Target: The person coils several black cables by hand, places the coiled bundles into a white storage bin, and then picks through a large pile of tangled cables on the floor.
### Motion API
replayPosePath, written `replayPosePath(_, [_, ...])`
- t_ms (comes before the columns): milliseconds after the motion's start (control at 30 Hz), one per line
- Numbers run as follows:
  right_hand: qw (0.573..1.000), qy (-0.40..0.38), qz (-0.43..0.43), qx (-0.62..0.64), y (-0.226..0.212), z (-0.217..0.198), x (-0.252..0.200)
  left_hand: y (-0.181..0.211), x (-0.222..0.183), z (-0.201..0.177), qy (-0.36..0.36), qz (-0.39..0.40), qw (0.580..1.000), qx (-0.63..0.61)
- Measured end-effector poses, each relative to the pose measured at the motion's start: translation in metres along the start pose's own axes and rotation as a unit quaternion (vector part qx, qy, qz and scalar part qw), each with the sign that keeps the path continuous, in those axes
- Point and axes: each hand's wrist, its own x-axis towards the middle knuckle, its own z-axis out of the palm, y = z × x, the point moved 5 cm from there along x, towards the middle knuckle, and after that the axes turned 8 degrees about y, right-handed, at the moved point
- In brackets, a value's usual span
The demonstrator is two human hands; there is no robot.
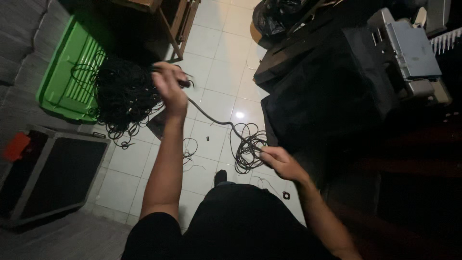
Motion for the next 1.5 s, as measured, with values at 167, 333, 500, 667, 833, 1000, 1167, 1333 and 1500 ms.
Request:
replayPosePath(167, [0.960, 0.162, -0.065, -0.218, -0.076, -0.063, -0.032, -0.076, -0.061, 0.033, -0.315, 0.228, 0.834, 0.391])
replayPosePath(333, [0.905, 0.313, -0.145, -0.247, -0.125, -0.127, -0.031, -0.095, -0.179, 0.067, -0.545, -0.201, 0.786, 0.211])
replayPosePath(500, [0.934, 0.319, 0.022, -0.159, -0.048, -0.153, 0.009, -0.015, -0.221, 0.073, -0.586, -0.458, 0.643, -0.183])
replayPosePath(667, [0.980, 0.157, -0.059, -0.109, 0.034, -0.078, 0.055, 0.005, -0.126, 0.071, -0.250, -0.415, 0.828, -0.282])
replayPosePath(833, [0.984, -0.036, 0.034, 0.169, 0.034, -0.005, 0.037, 0.027, -0.030, 0.026, -0.047, -0.209, 0.934, -0.285])
replayPosePath(1000, [0.968, -0.144, -0.018, 0.207, -0.026, 0.030, 0.023, -0.002, -0.018, 0.000, -0.109, -0.051, 0.990, 0.069])
replayPosePath(1167, [0.993, -0.104, 0.022, 0.054, -0.057, 0.031, 0.027, -0.068, -0.056, 0.002, -0.328, 0.336, 0.738, 0.485])
replayPosePath(1333, [0.973, 0.186, 0.007, -0.140, -0.066, -0.038, 0.031, -0.101, -0.114, 0.001, -0.536, -0.163, 0.800, 0.214])
replayPosePath(1500, [0.967, 0.234, -0.027, -0.094, 0.000, -0.079, 0.056, -0.030, -0.170, 0.002, -0.618, -0.480, 0.616, -0.093])
